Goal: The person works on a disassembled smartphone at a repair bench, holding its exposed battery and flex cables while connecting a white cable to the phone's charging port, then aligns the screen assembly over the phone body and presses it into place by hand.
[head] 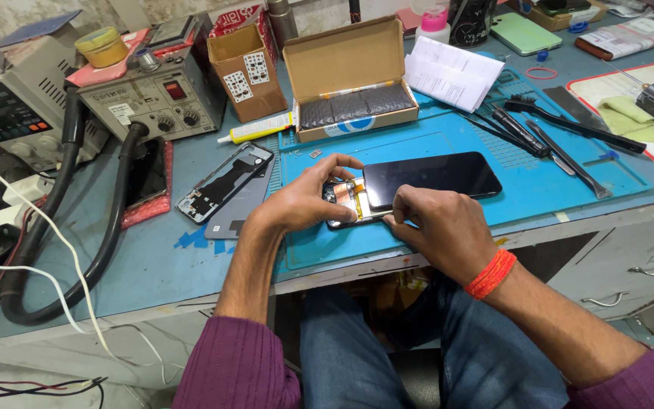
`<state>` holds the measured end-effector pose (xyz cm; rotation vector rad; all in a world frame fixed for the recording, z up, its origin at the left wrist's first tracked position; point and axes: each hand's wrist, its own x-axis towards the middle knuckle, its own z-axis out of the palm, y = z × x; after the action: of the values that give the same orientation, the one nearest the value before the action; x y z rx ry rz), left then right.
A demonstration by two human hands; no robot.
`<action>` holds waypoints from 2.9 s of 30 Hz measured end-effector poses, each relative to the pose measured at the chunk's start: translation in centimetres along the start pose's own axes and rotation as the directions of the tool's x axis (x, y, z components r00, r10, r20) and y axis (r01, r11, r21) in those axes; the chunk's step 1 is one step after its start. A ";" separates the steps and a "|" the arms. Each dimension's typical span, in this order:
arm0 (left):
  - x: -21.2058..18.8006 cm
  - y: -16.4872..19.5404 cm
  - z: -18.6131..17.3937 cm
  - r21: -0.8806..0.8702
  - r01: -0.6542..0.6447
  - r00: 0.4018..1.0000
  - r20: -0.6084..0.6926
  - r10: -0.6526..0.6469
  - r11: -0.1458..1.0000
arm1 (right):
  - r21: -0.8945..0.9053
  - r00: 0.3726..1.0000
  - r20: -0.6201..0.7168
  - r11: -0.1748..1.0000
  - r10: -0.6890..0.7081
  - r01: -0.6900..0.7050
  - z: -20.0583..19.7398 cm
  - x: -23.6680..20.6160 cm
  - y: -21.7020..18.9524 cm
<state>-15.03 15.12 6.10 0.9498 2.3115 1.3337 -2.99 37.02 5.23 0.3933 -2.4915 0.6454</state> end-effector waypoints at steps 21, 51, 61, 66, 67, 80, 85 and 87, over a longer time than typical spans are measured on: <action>-0.1 0.1 0.1 0.004 -0.008 1.000 -0.013 0.008 1.000 | 0.024 1.000 -0.010 1.000 -0.005 0.005 0.0 0.0 0.1; -0.1 0.0 0.1 0.003 -0.016 1.000 -0.020 0.016 1.000 | 0.025 1.000 -0.018 1.000 -0.012 0.012 0.1 0.1 0.1; -0.1 -0.1 0.1 0.009 -0.013 1.000 -0.027 0.013 1.000 | 0.029 1.000 -0.005 1.000 -0.003 0.003 0.3 0.1 0.2; 0.0 0.0 0.2 0.022 -0.016 1.000 -0.019 0.017 1.000 | 0.028 1.000 -0.002 1.000 0.003 -0.003 0.1 0.0 0.3; 0.0 0.0 0.2 0.023 -0.018 1.000 -0.017 0.019 1.000 | 0.027 1.000 -0.001 1.000 0.002 -0.002 0.1 0.0 0.3; 0.1 -0.1 0.1 0.003 -0.033 0.999 -0.012 0.033 0.999 | 0.029 1.000 -0.010 1.000 -0.001 0.001 0.1 0.1 0.3; 0.1 -0.4 0.0 0.015 -0.038 0.999 -0.015 0.038 0.999 | 0.035 1.000 -0.003 0.999 0.010 -0.010 0.2 0.0 0.2; 0.1 -0.5 0.0 0.030 -0.051 0.999 -0.015 0.052 0.998 | 0.029 1.000 -0.013 1.000 0.005 -0.005 0.3 0.0 0.2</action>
<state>-15.30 15.04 5.71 1.0180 2.3396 1.3357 -3.22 37.04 4.93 0.3930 -2.4741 0.6850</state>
